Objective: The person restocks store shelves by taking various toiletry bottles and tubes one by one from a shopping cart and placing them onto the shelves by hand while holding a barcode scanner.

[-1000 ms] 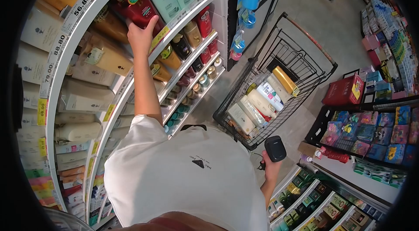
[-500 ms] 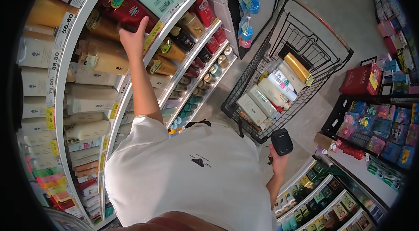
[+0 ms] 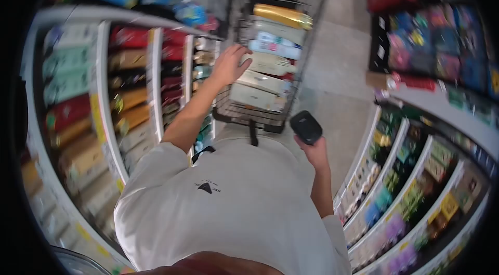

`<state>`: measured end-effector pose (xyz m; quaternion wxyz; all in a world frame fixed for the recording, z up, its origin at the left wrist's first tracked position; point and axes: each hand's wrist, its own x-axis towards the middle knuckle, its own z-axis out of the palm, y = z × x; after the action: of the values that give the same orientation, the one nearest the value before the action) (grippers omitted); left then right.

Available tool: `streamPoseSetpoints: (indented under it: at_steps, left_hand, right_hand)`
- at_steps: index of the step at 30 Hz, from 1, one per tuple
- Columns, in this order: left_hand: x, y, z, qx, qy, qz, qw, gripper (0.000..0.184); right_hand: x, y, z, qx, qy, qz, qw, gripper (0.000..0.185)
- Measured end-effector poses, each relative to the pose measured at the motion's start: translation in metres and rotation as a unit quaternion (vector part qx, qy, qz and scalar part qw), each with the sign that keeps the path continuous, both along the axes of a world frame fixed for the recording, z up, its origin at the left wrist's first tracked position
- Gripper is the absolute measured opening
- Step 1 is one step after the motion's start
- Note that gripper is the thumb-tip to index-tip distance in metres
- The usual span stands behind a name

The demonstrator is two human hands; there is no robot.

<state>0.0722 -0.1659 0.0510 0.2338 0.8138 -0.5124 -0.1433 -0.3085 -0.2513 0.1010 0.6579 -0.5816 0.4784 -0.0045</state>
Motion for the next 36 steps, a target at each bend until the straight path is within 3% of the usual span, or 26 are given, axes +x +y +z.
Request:
streamPoseSetpoints:
  at_steps: [1,4,5,7,10,11,14,17,19,23,25,27,28,29,30,31,33,34,36]
  left_hand:
    - [-0.004,-0.022,-0.027,-0.002,0.016,-0.024,1.0,0.028]
    - [-0.003,-0.079,-0.091,0.144,-0.02,-0.018,0.989,0.038]
    - [0.001,-0.099,-0.107,0.146,-0.016,-0.024,0.989,0.038]
    - [0.006,-0.134,-0.127,0.097,-0.14,-0.047,0.984,0.051]
    - [0.037,-0.188,-0.152,0.064,-0.22,-0.027,0.973,0.064]
    - [0.055,-0.197,-0.181,0.055,-0.238,-0.035,0.969,0.069]
    - [0.07,-0.221,-0.176,0.181,-0.273,-0.07,0.942,0.067]
    - [0.064,-0.226,-0.162,0.208,-0.269,-0.077,0.937,0.06]
    - [0.061,-0.219,-0.155,0.166,-0.277,-0.074,0.944,0.073]
    - [0.061,-0.199,-0.155,0.24,-0.175,-0.09,0.951,0.073]
    - [0.049,-0.178,-0.118,0.228,-0.16,-0.098,0.955,0.071]
    - [0.031,-0.149,-0.083,0.176,0.03,0.036,0.983,0.065]
    - [0.021,-0.127,-0.077,0.18,0.028,0.027,0.983,0.065]
    - [0.012,-0.101,-0.079,0.066,0.295,0.107,0.947,0.061]
    - [0.005,-0.074,-0.073,-0.058,0.533,0.181,0.825,0.057]
    - [-0.011,-0.059,-0.038,-0.069,0.633,0.217,0.74,0.057]
    - [-0.039,-0.031,0.027,-0.097,0.788,0.176,0.582,0.065]
    - [-0.053,-0.022,0.051,-0.106,0.784,0.175,0.585,0.065]
    - [-0.083,0.002,0.087,-0.179,0.836,0.163,0.492,0.074]
  right_hand:
    - [-0.006,-0.001,-0.01,-0.001,-0.017,-0.003,1.0,0.019]
    - [-0.021,-0.013,-0.008,0.025,-0.003,-0.039,0.999,0.02]
    - [-0.026,-0.021,-0.011,0.028,0.002,-0.044,0.999,0.02]
    - [-0.042,-0.031,-0.017,0.055,0.079,-0.048,0.994,0.019]
    - [-0.056,-0.05,-0.025,0.043,0.088,-0.05,0.994,0.019]
    - [-0.058,-0.058,-0.027,0.041,0.09,-0.052,0.994,0.019]
    - [-0.063,-0.078,-0.024,0.053,0.112,-0.067,0.99,0.02]
    - [-0.064,-0.096,-0.024,0.06,0.141,-0.067,0.986,0.021]
    - [-0.065,-0.104,-0.028,0.075,0.144,-0.041,0.986,0.022]
    - [-0.064,-0.112,-0.031,0.028,0.086,-0.028,0.995,0.026]
    - [-0.055,-0.121,-0.016,-0.012,0.089,0.017,0.996,0.03]
    - [-0.052,-0.122,-0.002,-0.008,0.058,-0.002,0.998,0.031]
    - [-0.049,-0.122,0.013,-0.021,0.038,0.028,0.999,0.032]
    - [-0.046,-0.119,0.028,-0.034,0.016,0.063,0.997,0.032]
    - [-0.041,-0.115,0.04,-0.031,0.011,0.064,0.997,0.032]
    - [-0.036,-0.11,0.053,-0.043,-0.027,0.089,0.995,0.033]
    - [-0.03,-0.091,0.075,-0.056,-0.07,0.12,0.989,0.034]
    - [-0.025,-0.08,0.083,-0.085,-0.095,0.142,0.982,0.036]
    - [-0.018,-0.05,0.106,-0.112,-0.116,0.164,0.973,0.038]
